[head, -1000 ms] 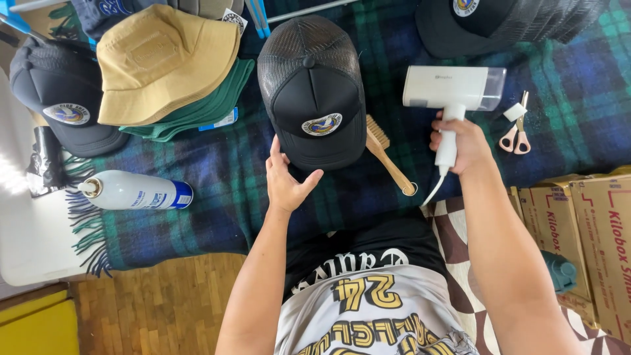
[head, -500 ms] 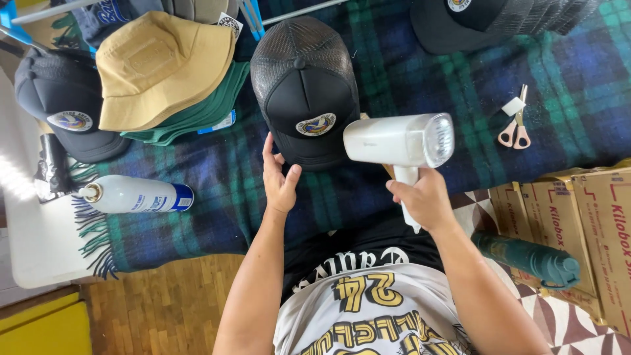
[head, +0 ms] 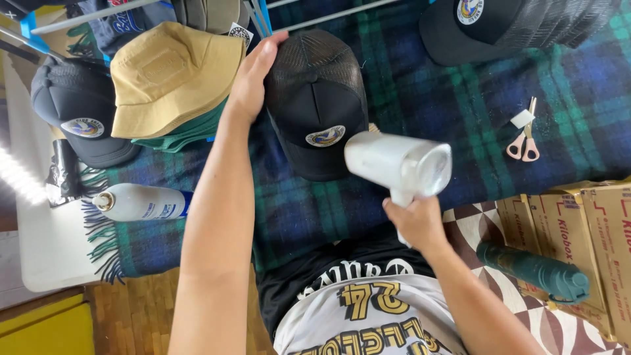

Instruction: Cleaning and refreshing a baseball cap using a wooden brush and a handheld steamer.

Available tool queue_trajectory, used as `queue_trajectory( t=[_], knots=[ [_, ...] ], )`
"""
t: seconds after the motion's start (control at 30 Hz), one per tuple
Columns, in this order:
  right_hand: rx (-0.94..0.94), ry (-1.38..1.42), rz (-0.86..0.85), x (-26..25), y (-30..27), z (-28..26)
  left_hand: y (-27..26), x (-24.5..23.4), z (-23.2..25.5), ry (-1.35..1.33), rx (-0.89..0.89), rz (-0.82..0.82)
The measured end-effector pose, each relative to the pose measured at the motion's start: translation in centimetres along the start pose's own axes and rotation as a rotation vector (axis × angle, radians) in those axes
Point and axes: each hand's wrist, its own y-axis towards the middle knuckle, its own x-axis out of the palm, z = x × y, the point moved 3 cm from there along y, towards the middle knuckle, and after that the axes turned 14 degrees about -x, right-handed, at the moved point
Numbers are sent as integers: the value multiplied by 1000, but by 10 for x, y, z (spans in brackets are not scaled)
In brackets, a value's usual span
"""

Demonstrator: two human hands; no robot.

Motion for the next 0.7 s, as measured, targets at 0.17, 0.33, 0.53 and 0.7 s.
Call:
queue_trajectory(
  t=[0.17, 0.33, 0.53, 0.7],
  knots=[
    [-184, -34, 7, 23, -29, 17, 30, 2, 18, -29, -377, -88],
    [-240, -30, 55, 19, -15, 9, 24, 3, 38, 201, -540, -22],
    [57, -70, 81, -1, 13, -13, 25, 3, 41, 197, -571, -62],
    [-356, -111, 5, 20, -5, 25, 32, -4, 19, 395, -192, 284]
  ],
)
